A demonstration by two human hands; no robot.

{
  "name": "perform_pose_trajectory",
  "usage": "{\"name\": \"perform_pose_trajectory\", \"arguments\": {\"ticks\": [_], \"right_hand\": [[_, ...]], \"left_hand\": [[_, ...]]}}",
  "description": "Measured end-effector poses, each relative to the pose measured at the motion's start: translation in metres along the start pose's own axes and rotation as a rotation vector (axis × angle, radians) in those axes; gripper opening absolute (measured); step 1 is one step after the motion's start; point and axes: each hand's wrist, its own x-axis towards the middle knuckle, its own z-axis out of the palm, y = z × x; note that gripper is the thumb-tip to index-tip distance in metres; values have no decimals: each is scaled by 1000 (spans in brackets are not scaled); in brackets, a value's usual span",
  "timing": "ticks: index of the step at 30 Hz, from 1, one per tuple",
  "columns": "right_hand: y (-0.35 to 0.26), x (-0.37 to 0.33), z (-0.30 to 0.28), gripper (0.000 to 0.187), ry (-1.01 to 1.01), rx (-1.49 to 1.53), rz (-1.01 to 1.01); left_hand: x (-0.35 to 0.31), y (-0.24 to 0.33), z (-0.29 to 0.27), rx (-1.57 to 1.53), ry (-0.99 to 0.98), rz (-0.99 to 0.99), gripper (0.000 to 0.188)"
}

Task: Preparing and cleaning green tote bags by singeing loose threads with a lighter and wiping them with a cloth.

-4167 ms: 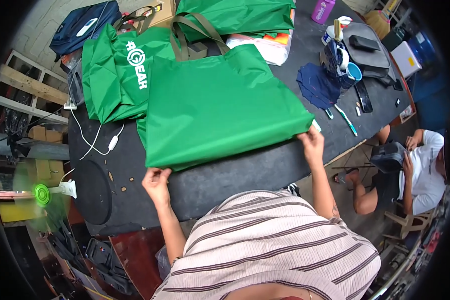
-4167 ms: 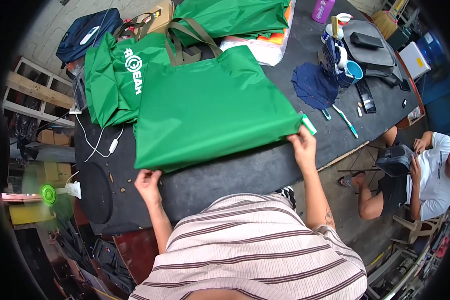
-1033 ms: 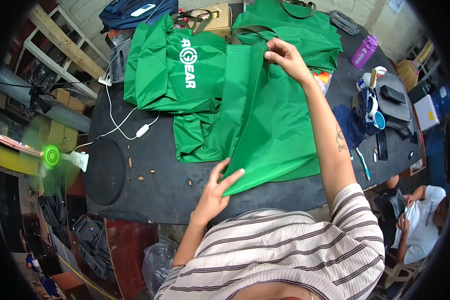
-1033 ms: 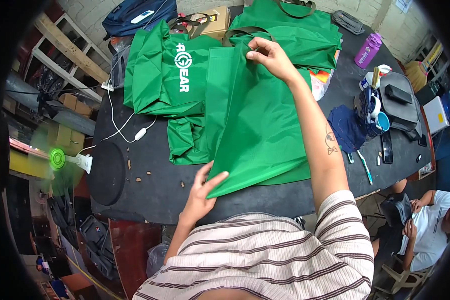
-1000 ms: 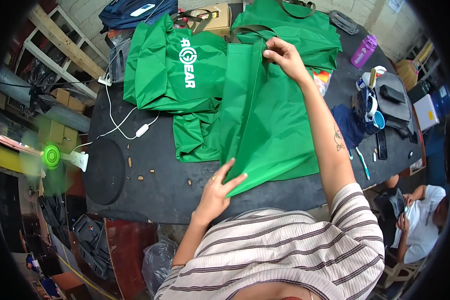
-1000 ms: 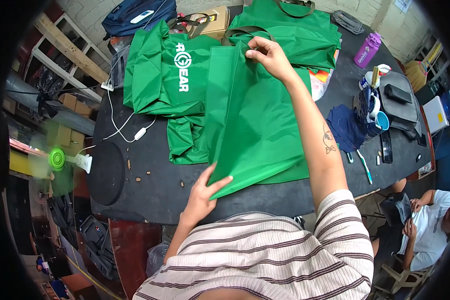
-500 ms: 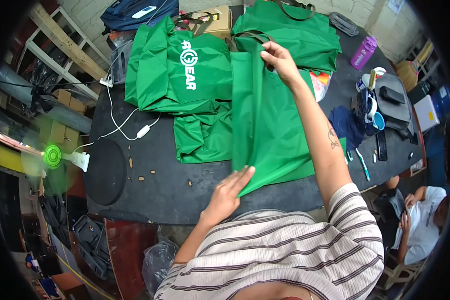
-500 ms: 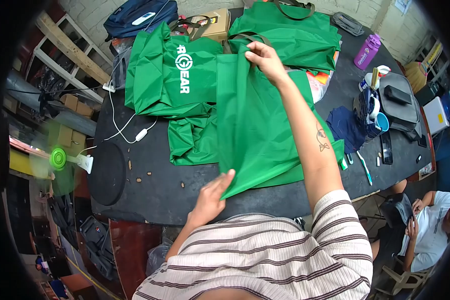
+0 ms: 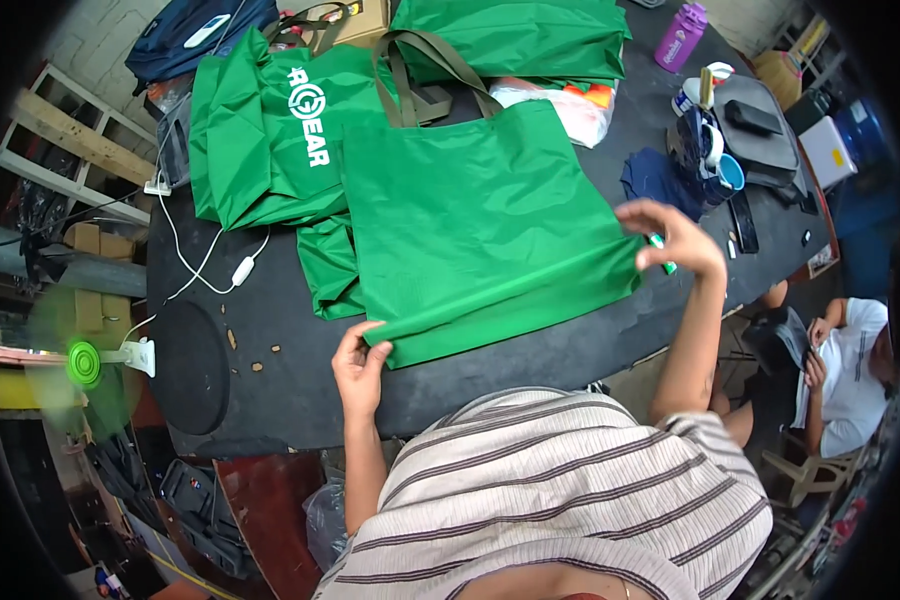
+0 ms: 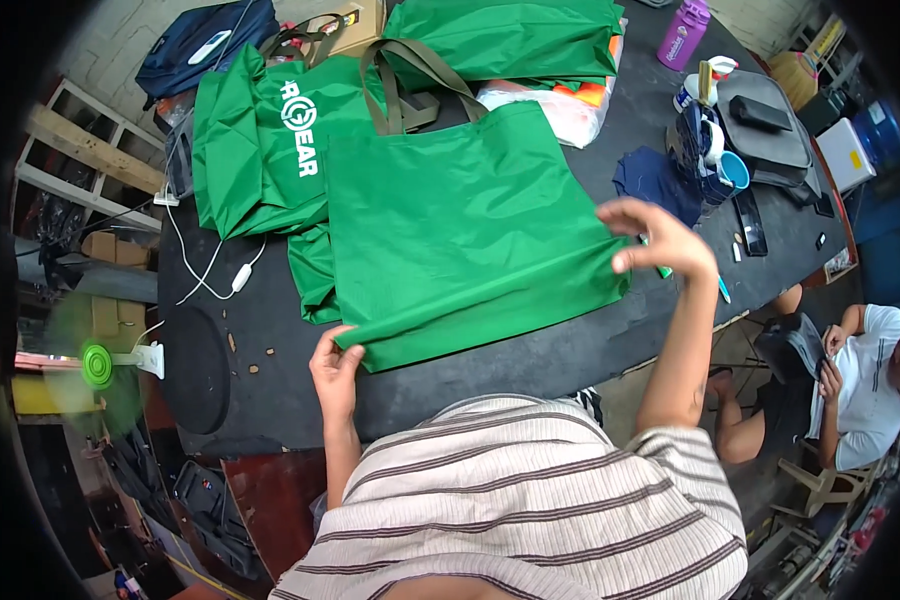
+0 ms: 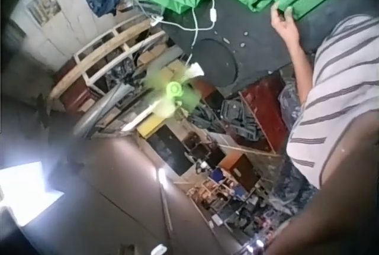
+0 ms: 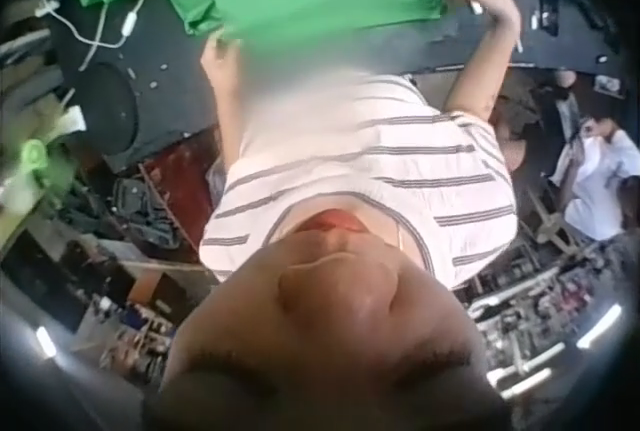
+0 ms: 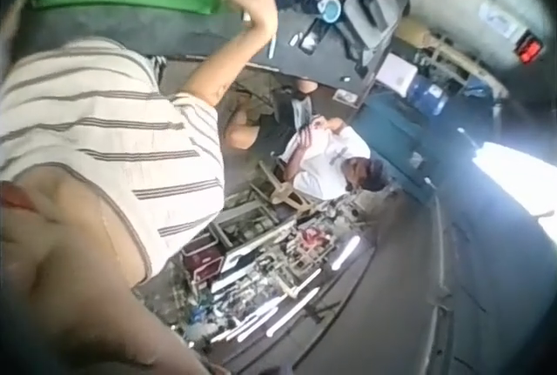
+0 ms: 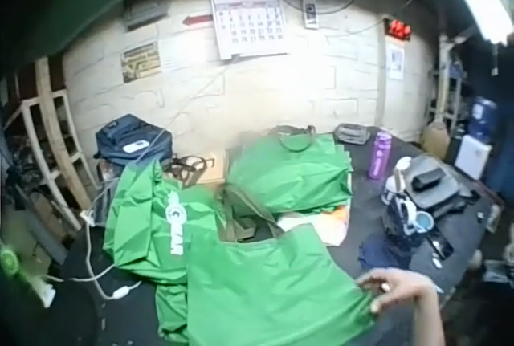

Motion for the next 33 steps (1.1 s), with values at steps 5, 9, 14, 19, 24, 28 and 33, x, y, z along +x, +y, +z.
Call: {"name": "perform_pose_trajectory", "arguments": {"ticks": [5,9,14,19,24,28,33], "right_hand": [[75,-43,92,14,780,371,311],[67,-45,121,8,1218,314,-71],[82,-46,117,23,1065,-33,72],[66,-76,95,43,534,477,75],[74,-69,101,22,853,254,-139],[79,-54,116,29,873,32,88],[73,-47,125,37,1124,21,174]], "left_hand": [[17,-2,25,87,239,26,19],[11,10,52,329,525,333,32],[13,-22,51,413,351,79,30],[-3,-1,21,-90,16,-125,21],[-2,1,34,29,258,148,15],[5,-32,35,693,226,149,23],[9,-17,50,696,408,343,21]]}}
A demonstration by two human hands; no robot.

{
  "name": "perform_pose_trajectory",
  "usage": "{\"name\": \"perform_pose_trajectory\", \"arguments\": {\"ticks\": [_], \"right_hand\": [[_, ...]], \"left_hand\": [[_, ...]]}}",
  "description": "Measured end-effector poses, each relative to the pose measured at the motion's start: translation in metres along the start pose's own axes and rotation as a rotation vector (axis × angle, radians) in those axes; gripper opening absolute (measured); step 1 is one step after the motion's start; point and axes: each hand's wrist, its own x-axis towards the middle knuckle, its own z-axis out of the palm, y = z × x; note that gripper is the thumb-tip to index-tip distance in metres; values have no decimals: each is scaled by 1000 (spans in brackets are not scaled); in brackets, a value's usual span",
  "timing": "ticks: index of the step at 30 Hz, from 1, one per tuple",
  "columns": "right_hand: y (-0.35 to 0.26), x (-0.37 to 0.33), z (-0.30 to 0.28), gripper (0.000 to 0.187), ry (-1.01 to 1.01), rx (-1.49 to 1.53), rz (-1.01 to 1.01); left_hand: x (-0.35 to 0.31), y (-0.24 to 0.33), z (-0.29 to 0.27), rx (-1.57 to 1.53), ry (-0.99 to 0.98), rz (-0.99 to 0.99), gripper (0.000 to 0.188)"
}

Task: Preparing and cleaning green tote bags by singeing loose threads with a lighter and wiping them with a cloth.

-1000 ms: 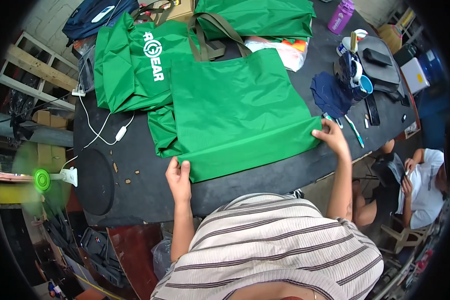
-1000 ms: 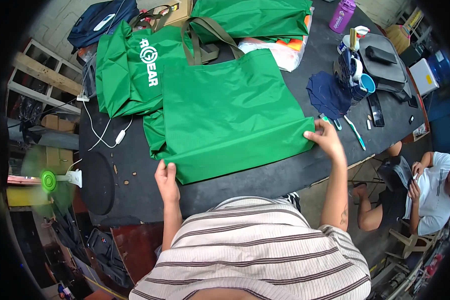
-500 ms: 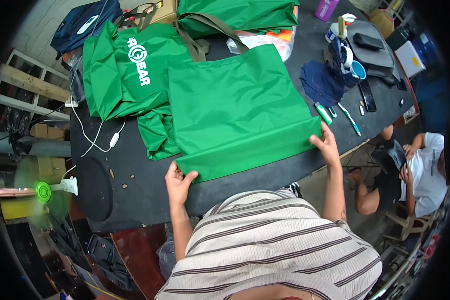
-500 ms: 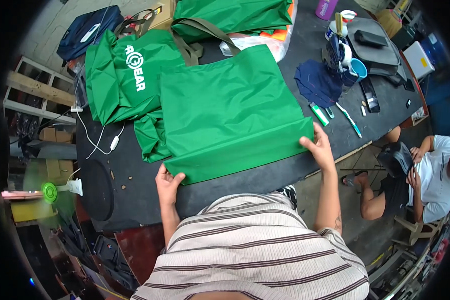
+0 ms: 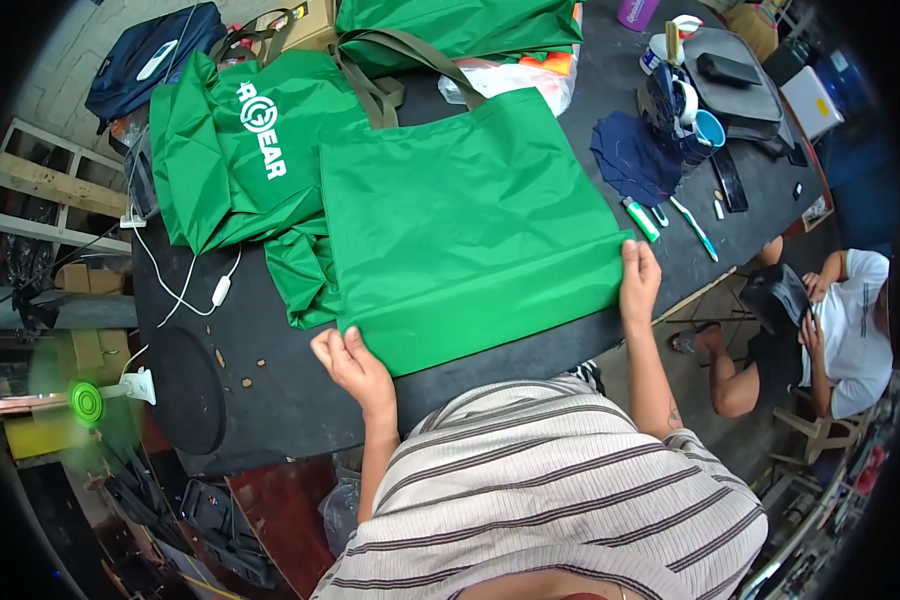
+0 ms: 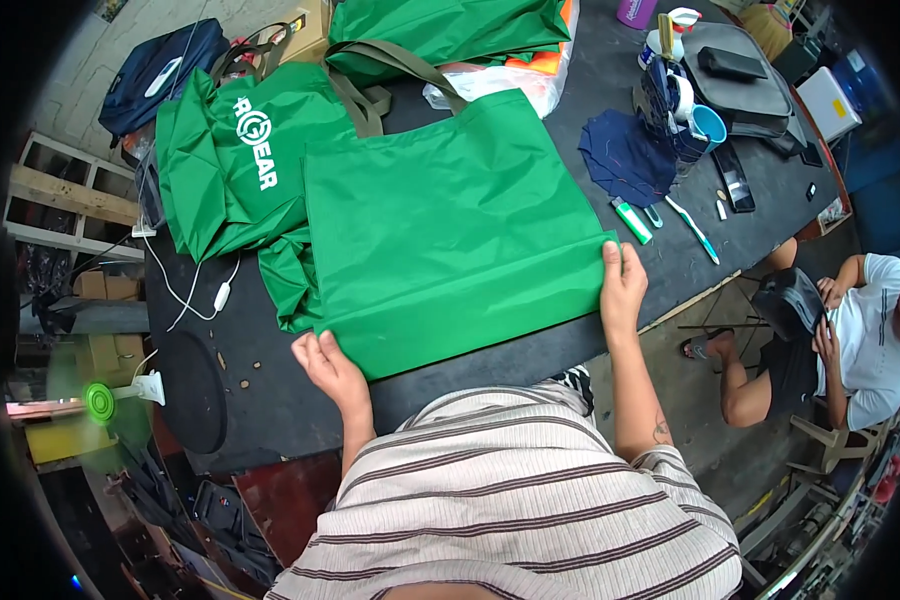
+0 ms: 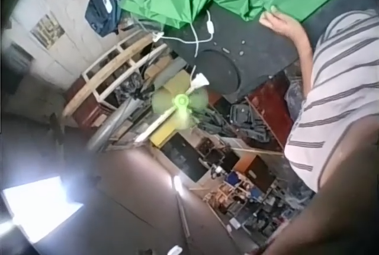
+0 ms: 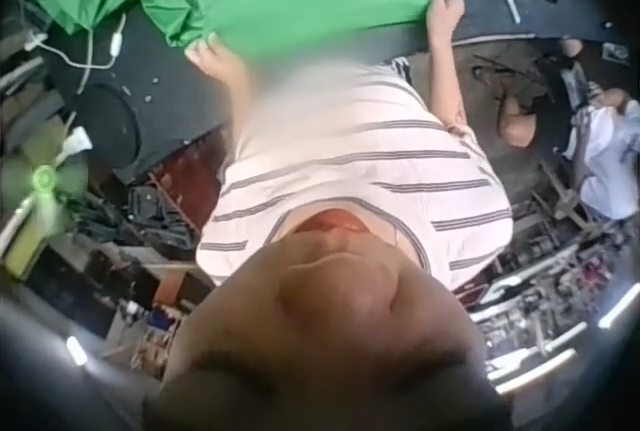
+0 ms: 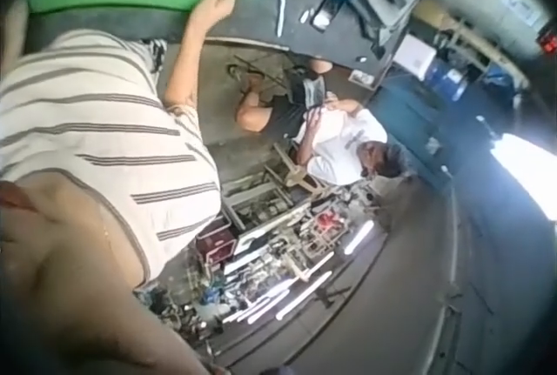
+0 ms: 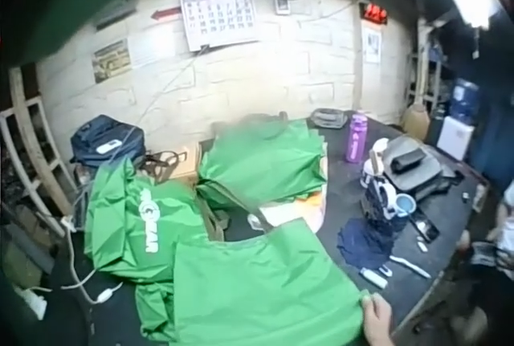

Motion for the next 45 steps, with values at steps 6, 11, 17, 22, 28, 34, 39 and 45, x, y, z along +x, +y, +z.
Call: {"name": "perform_pose_trajectory", "arguments": {"ticks": [6,11,17,22,28,34,39,45], "right_hand": [[-2,0,5,37,-35,-769,-94],[6,3,-9,28,10,-67,-228],[-7,2,-16,18,-83,320,-183],[-12,10,-18,19,-183,447,-101],[29,24,-5,26,85,-749,-136],[24,20,-8,26,79,-587,-111],[-6,-1,9,28,17,-185,-74],[-15,-8,-23,25,-114,-196,133]], "left_hand": [[3,-4,5,391,-298,-137,31],[8,-14,-14,-472,-271,-277,15],[0,-15,-8,-558,-193,-258,16],[2,8,6,-491,66,-202,22],[12,-27,-3,59,-89,-230,18],[17,46,-16,-55,52,117,9],[-14,92,29,185,-859,579,55],[-23,67,63,337,-825,685,67]]}}
